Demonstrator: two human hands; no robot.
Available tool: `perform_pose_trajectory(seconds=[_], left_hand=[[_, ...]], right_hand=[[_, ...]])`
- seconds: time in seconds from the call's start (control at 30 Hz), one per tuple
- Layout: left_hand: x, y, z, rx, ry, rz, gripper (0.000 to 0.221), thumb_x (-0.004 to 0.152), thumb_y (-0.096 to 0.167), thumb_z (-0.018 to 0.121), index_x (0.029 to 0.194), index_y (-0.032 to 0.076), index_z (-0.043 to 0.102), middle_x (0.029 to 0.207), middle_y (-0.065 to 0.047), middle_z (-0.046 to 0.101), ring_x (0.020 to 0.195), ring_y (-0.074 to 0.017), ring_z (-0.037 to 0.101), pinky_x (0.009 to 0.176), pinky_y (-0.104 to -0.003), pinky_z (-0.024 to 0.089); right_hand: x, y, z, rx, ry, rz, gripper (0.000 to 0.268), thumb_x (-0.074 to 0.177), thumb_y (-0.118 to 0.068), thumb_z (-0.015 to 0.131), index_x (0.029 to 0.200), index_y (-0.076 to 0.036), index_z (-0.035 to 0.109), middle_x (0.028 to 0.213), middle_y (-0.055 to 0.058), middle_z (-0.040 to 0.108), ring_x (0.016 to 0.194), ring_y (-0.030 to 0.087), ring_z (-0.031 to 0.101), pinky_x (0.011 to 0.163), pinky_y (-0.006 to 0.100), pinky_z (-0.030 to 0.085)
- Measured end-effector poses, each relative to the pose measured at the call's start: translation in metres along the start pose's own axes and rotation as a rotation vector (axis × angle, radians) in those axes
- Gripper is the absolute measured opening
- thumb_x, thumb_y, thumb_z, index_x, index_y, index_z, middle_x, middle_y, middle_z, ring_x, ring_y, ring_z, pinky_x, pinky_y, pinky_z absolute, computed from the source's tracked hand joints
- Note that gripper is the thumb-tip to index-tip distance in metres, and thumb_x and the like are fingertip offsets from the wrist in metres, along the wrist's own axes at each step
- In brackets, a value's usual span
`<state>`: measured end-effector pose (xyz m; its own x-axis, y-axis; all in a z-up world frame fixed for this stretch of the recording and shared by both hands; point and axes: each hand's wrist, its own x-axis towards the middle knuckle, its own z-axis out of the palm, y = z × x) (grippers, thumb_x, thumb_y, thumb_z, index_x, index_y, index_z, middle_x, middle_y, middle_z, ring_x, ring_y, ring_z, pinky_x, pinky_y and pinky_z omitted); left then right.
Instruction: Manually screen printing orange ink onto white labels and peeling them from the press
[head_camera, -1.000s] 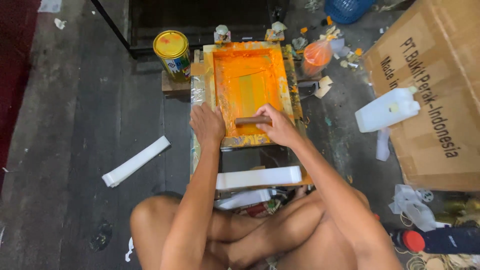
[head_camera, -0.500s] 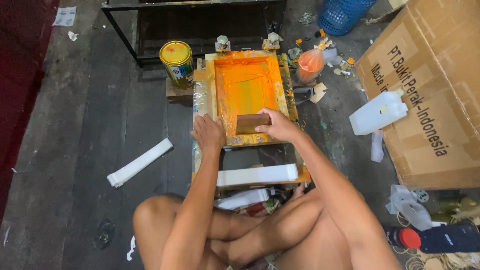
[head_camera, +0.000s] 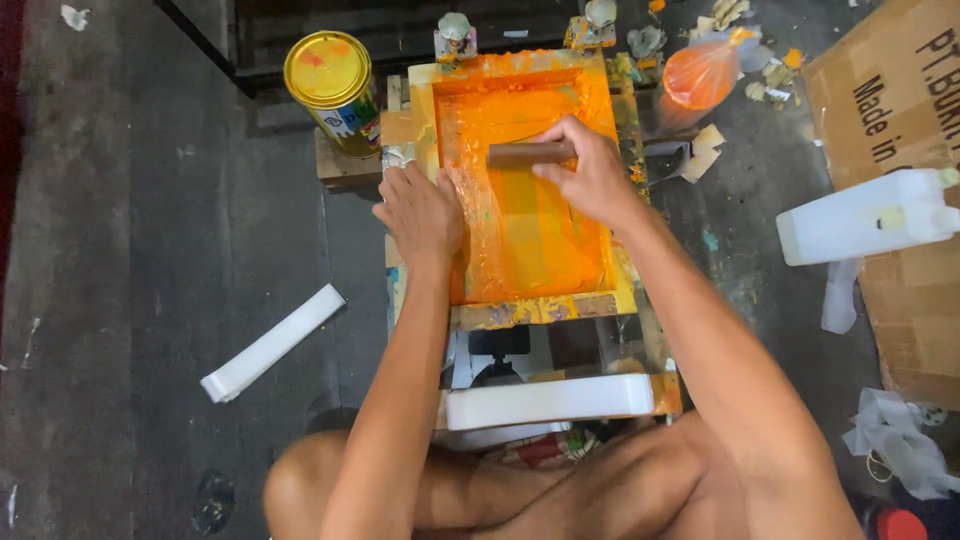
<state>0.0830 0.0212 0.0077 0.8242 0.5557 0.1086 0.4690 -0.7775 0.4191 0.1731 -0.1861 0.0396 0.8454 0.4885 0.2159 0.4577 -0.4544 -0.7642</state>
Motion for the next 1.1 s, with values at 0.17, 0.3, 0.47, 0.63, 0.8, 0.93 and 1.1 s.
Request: perform_pose_trajectory(seconds=[0.17,0.3,0.47,0.63,0.8,0.93,1.1], left_hand=[[0.01,0.005,0.003,-0.007,0.04,0.005,0.042,0.108,0.043,0.035,0.126,0.008,0.05,0.109,-0.007,0.045,0.102,-0.0283,0.046,0.082,-0.041,0.032],[-0.004,0.006,-0.01,-0.021,0.039,0.022,0.043,0.11,0.043,0.03,0.123,0.008,0.051,0.109,-0.007,0.045,0.103,-0.0272,0.046,0.083,-0.04,0.033],[-0.033,-0.005,-0.007,-0.015,0.038,-0.009,0.044,0.107,0.048,0.034,0.12,0.01,0.051,0.11,-0.006,0.046,0.105,-0.0292,0.046,0.084,-0.042,0.033],[-0.071,-0.022,-0.002,-0.018,0.094,0.014,0.042,0.106,0.046,0.041,0.12,0.009,0.052,0.111,-0.012,0.048,0.11,-0.0344,0.047,0.087,-0.046,0.034],[-0.096,-0.033,-0.001,-0.013,0.052,-0.005,0.043,0.106,0.048,0.039,0.12,0.01,0.051,0.115,-0.012,0.049,0.113,-0.0356,0.048,0.089,-0.047,0.036],[-0.097,-0.033,-0.003,-0.019,0.037,-0.033,0.04,0.104,0.049,0.042,0.117,0.012,0.05,0.111,-0.009,0.048,0.109,-0.034,0.048,0.088,-0.046,0.036],[-0.089,-0.02,-0.015,0.032,-0.017,-0.064,0.033,0.106,0.044,0.037,0.108,0.015,0.052,0.106,-0.002,0.046,0.104,-0.026,0.05,0.084,-0.04,0.036]], right_hand=[[-0.005,-0.011,0.007,0.103,-0.039,-0.006,0.027,0.087,0.0,0.079,0.107,-0.011,0.063,0.11,0.012,0.075,0.107,0.031,0.071,0.089,0.038,0.053],[-0.036,-0.012,0.018,0.115,-0.053,-0.06,0.033,0.085,0.004,0.077,0.109,-0.012,0.06,0.105,0.014,0.075,0.103,0.033,0.072,0.088,0.042,0.054],[-0.085,-0.042,0.011,0.165,-0.092,-0.038,0.029,0.085,0.007,0.074,0.107,-0.007,0.061,0.103,0.019,0.075,0.101,0.036,0.072,0.089,0.046,0.055],[-0.123,-0.058,0.002,0.089,-0.157,0.067,0.027,0.087,-0.003,0.077,0.11,-0.008,0.062,0.104,0.018,0.076,0.104,0.037,0.072,0.089,0.048,0.054],[-0.139,-0.078,-0.011,0.064,-0.286,0.246,0.025,0.09,-0.011,0.076,0.113,-0.009,0.064,0.105,0.021,0.074,0.105,0.039,0.07,0.088,0.049,0.054],[-0.131,-0.079,-0.013,0.05,-0.308,0.276,0.025,0.091,-0.014,0.076,0.113,-0.011,0.065,0.106,0.02,0.072,0.106,0.038,0.069,0.087,0.048,0.054],[-0.118,-0.076,-0.016,0.055,-0.315,0.35,0.031,0.087,-0.017,0.08,0.115,-0.009,0.069,0.097,0.015,0.069,0.089,0.029,0.066,0.077,0.041,0.052]])
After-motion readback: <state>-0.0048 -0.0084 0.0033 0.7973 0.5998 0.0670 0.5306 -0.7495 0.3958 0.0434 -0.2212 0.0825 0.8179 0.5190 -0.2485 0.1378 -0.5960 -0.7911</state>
